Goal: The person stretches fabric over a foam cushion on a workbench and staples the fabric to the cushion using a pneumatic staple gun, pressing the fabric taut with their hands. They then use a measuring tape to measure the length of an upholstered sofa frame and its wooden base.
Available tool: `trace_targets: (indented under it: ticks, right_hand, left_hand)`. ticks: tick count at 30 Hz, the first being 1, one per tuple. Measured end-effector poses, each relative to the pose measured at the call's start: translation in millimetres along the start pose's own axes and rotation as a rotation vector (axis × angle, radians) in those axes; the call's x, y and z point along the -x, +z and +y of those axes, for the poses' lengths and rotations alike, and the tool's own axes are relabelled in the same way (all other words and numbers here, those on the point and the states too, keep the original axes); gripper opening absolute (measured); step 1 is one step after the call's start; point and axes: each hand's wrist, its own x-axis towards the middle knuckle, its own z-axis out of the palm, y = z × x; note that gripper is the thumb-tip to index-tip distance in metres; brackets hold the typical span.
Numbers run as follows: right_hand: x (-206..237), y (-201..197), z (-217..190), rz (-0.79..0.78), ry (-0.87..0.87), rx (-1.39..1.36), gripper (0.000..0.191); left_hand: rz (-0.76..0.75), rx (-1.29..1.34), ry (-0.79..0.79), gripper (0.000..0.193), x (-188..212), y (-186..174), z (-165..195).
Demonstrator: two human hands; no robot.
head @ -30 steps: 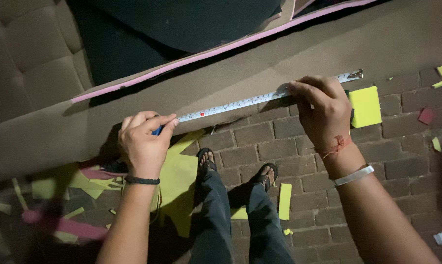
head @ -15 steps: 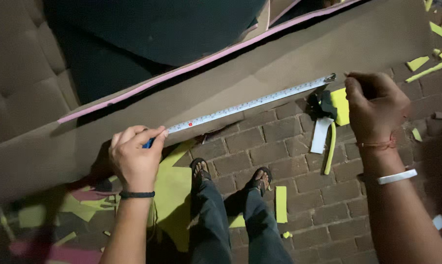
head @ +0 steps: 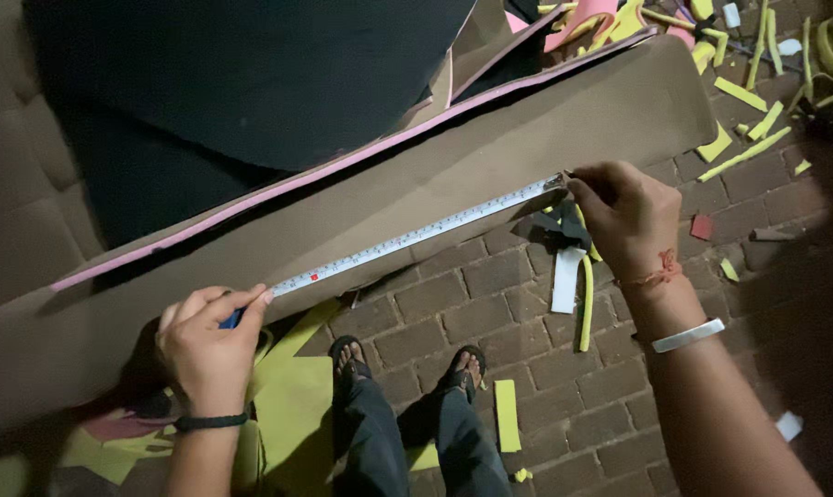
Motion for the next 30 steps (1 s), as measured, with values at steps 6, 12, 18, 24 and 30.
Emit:
trace_targets:
  ticks: [6, 12, 18, 24, 30]
  right_hand:
    - [-17.5, -0.7, 11.5, -0.190, -0.105, 0.084, 0.024]
    - [-29.0, -17.3, 4.0, -0.697, 0.051, 0.580, 0.016]
    - [29.8, -7.5, -54.2, -0.410, 0.201, -0.118, 0.019]
    - [79.1, 98.8, -164.9, -0.474, 0.033, -0.463, 0.017]
    - [77.9, 134.8, -216.5, -0.316, -0.088, -0.565, 0.015]
  left_hand:
    - [-0.008, -0.019, -0.008, 0.016, 0.1, 1.5, -1.2]
    - [-0.015, -0.018, -0.021, 0.014, -2.6, -3.1, 2.9]
    - [0.079, -0.008, 0.073, 0.015, -10.1, 2.7, -0.1]
    - [0.052, 0.016, 0.009, 0.014, -21.1, 4.8, -4.7]
    - [0.081, 0.081, -0.029, 0.011, -20.2, 2.5, -0.7]
